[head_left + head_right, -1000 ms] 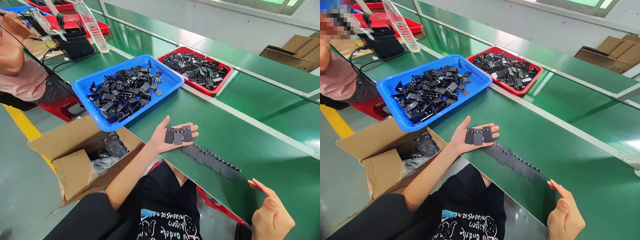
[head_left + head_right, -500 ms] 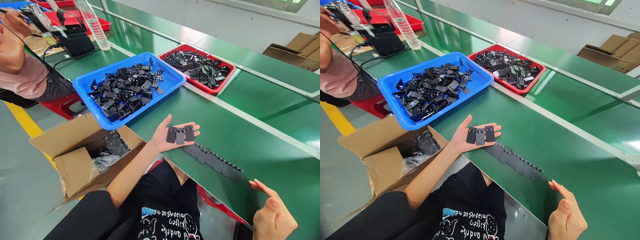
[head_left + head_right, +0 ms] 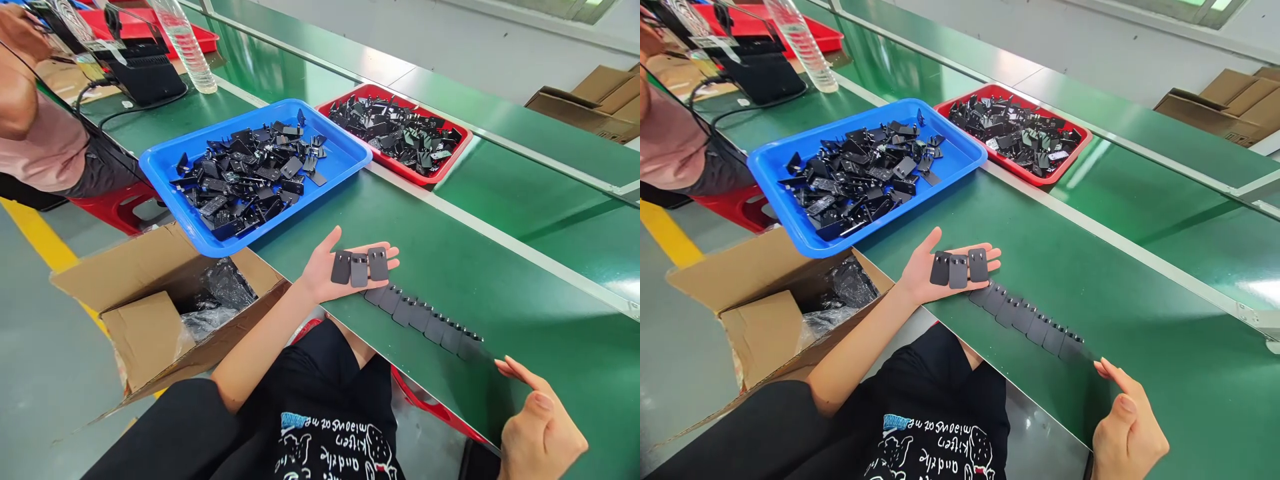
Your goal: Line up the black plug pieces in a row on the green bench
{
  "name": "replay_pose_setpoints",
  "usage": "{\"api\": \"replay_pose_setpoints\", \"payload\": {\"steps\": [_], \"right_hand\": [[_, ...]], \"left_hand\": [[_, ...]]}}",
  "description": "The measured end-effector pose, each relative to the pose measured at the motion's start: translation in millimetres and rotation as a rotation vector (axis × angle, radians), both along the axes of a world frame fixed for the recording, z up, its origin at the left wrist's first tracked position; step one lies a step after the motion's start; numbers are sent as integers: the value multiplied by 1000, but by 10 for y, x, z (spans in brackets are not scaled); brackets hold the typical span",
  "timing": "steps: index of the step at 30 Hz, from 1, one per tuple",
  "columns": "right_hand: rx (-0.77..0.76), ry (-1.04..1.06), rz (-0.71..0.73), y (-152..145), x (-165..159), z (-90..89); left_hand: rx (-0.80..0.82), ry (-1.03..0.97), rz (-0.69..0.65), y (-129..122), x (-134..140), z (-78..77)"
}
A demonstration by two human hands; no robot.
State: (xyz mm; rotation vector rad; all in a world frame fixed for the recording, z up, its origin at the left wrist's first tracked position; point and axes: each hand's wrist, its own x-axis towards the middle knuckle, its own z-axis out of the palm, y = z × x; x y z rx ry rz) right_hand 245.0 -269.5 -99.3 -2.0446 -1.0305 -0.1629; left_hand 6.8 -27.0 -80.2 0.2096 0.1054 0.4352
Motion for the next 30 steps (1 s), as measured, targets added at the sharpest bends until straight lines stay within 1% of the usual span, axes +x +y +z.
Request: {"api": "replay_pose_setpoints", "payload": {"steps": [11,17,21,26,30], "right_hand": [[-30,-29,-5,17,5,3],[-51,-36,-9,22,22,-10],[-70,-51,-15,27,17,0],[-81,-87,-16,32,30,0],[-79,-86,-20,31,48,-17]], "left_hand": [[10,-8,-6,2,-9,14],[-24,-28,-21,-6,-15,23],[-19,-31,-26,-12,-13,28],[6,-22,-15,-17,-14,37],[-4,-10,-3,-18,-14,45]]}}
